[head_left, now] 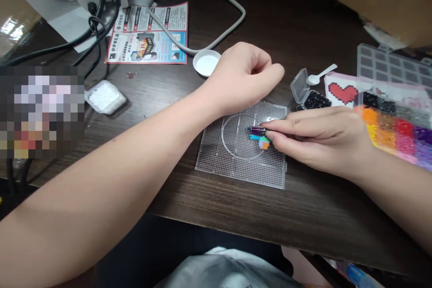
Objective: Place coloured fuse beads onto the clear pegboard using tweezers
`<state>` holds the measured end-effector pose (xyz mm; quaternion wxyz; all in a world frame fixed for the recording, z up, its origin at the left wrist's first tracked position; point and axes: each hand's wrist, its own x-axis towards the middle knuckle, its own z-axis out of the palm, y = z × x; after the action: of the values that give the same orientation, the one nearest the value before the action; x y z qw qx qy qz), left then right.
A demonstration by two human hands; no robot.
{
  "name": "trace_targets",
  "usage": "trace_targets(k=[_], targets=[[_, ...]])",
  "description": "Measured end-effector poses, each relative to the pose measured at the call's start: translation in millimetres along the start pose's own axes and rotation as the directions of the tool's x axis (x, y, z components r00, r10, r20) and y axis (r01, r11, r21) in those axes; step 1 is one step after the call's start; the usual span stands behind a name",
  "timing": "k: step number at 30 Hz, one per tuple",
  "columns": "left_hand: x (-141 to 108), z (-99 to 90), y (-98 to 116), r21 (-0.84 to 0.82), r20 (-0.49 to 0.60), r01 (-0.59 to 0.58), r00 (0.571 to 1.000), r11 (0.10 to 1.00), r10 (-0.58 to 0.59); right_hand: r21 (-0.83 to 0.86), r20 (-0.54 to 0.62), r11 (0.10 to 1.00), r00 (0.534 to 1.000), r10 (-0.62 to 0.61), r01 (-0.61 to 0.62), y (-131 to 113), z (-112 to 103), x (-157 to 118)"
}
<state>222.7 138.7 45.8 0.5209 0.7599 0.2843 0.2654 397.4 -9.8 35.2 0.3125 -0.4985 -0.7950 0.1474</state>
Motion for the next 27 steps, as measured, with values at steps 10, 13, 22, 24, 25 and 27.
trace_targets(k=[10, 13, 22, 24, 25, 27], targets=[[-1.6, 1.9, -0.5, -0.017, -0.017, -0.004, 1.0, 1.0, 0.004, 0.001, -0.016, 1.0, 1.0, -0.015, 0.015, 0.9, 0.6, -0.6], [-2.1, 3.1, -4.3, -0.047, -0.037, -0.052, 0.998, 0.998, 0.05, 0.005, -0.017, 1.0, 1.0, -0.015, 0.015, 0.6, 1.0, -0.6], [2.1, 1.8, -7.7, -0.057, -0.013, -0.074, 0.997, 0.996, 0.073, 0.05, -0.033, 0.999, 0.999, -0.02, 0.022, 0.9, 3.1, -1.4], [3.0, 1.6, -5.6, -0.047, 0.001, -0.048, 0.999, 0.998, 0.048, 0.054, -0.038, 0.998, 0.999, -0.031, 0.033, 0.6, 2.5, -0.8], [3.3, 1.5, -4.4, -0.041, 0.002, -0.039, 0.999, 0.998, 0.039, 0.056, -0.041, 0.998, 0.999, -0.033, 0.035, 0.5, 2.4, -0.5], [3.4, 1.2, -2.3, -0.022, -0.004, -0.023, 1.0, 0.999, 0.023, 0.06, -0.046, 0.997, 0.998, -0.036, 0.039, 0.1, 2.7, -0.1]])
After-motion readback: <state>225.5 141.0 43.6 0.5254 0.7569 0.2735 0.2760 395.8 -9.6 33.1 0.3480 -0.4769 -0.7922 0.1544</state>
